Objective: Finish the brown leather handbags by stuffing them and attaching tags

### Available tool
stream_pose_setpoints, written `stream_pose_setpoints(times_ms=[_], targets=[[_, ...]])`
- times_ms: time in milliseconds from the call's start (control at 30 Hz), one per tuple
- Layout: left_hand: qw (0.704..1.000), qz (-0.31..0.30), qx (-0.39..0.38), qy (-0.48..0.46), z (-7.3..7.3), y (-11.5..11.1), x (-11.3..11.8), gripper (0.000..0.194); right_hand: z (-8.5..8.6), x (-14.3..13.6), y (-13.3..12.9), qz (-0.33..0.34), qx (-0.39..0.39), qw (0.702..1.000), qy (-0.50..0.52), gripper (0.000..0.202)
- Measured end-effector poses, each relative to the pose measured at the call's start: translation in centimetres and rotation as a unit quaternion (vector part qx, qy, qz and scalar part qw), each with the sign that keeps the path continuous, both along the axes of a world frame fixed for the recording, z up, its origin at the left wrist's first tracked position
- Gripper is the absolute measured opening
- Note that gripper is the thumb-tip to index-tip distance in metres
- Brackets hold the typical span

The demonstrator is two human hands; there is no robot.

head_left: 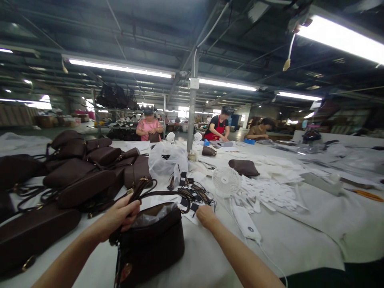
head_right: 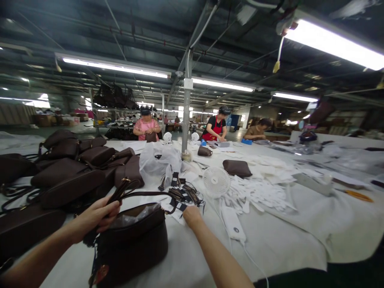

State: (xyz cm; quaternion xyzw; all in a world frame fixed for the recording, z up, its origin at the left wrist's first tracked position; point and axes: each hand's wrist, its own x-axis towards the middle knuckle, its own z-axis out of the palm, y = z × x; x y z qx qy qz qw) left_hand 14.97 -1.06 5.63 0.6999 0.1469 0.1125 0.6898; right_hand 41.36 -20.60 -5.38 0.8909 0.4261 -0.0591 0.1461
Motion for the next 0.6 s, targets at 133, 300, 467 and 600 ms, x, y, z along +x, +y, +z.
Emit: stream_pose_setpoints(times_ms=[133, 300, 467, 600], targets=[[1.0, 0.007, -0.002, -0.012, -0.2, 0.1, 0.1, 0.045, 0.4, 0.4, -0.4, 0.01, -0.014, 1.0, 0.0, 0.028], [0.999, 0.028, -0.011, -0.023, -0.8, 0.2, 0.1, 0.044, 0.9, -0.1, -0.8, 0.014, 0.002, 1.0, -0.008, 0.028], [0.999, 0.032, -0.005, -0.024, -0.9, 0.3, 0.4, 0.043, 2.4, -0.1, -2.7, 0.006, 0.05, 0.999, 0.002, 0.021], [0.999, 0.04, -0.004, -0.026, -0.7, 0.7, 0.9, 0.042, 4.1, 0.6, -6.3, -0.039, 0.079, 0.994, 0.064, 0.025]])
